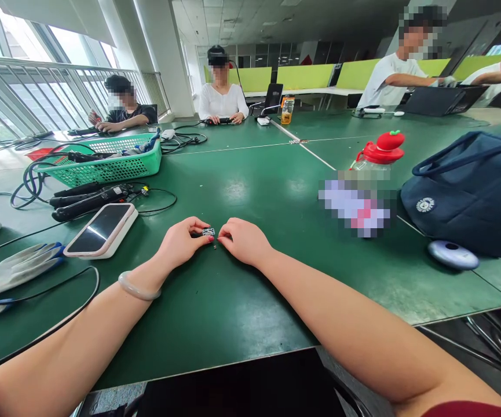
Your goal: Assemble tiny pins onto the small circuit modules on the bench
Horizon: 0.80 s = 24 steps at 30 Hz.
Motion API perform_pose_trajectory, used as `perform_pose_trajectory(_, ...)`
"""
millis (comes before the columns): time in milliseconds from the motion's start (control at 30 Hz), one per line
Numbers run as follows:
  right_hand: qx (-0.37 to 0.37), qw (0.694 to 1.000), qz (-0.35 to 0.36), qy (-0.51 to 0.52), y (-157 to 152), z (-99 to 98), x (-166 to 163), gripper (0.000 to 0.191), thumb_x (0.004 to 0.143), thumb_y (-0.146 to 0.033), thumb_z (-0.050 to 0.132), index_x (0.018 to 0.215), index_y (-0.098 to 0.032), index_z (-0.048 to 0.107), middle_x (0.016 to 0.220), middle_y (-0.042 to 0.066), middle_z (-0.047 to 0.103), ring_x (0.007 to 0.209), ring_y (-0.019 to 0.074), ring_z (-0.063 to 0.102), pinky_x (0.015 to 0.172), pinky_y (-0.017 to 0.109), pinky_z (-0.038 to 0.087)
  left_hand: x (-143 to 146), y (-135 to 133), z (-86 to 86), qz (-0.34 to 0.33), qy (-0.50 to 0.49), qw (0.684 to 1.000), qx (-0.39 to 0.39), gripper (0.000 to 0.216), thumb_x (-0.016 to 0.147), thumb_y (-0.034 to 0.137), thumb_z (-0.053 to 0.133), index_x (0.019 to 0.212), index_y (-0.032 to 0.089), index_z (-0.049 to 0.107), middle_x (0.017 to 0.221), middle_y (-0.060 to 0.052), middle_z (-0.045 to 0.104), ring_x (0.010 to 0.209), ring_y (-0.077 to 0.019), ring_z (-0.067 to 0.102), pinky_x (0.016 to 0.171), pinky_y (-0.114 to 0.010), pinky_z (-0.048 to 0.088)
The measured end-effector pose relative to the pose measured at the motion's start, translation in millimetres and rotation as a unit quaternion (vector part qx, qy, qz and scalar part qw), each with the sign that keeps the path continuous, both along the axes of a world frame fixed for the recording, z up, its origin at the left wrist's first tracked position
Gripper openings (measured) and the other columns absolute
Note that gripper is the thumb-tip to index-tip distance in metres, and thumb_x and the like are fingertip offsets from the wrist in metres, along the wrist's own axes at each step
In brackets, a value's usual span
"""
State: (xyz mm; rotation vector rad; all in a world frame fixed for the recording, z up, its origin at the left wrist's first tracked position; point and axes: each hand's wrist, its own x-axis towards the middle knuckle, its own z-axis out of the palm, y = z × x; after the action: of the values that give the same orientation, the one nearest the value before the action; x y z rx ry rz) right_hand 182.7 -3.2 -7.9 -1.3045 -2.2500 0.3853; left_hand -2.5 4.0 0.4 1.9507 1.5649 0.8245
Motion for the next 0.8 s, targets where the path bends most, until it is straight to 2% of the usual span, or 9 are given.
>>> perform_pose_trajectory(167,0.012,0.999,-0.007,0.047,-0.8,2.7,0.1,0.009,0.085,-0.019,0.062,0.078,-0.017,0.067,0.081,0.002,0.061,0.073,0.0127,0.053,0.067,0.025,0.039,0.6,-0.7,0.9,-0.005,-0.009,1.0,-0.005,0.026,0.063,0.034,0.075,0.083,0.022,0.063,0.086,-0.002,0.072,0.084,-0.0208,0.066,0.075,-0.033,0.048)
perform_pose_trajectory(500,0.042,0.992,-0.026,0.112,-3.1,4.1,0.2,0.009,0.085,-0.018,0.061,0.078,-0.018,0.067,0.078,0.001,0.06,0.065,0.0106,0.05,0.065,0.024,0.039,2.3,0.0,-1.2,-0.041,-0.087,0.995,-0.02,0.03,0.061,0.035,0.077,0.079,0.02,0.058,0.084,-0.003,0.073,0.084,-0.0204,0.067,0.079,-0.033,0.048)
perform_pose_trajectory(800,0.035,0.986,-0.043,0.158,-3.2,3.7,-0.7,0.01,0.082,-0.02,0.062,0.074,-0.019,0.067,0.073,0.0,0.059,0.062,0.0109,0.049,0.061,0.024,0.039,1.9,1.4,-3.4,-0.064,-0.157,0.985,-0.041,0.031,0.062,0.034,0.077,0.079,0.018,0.056,0.086,-0.004,0.072,0.079,-0.0187,0.067,0.077,-0.033,0.05)
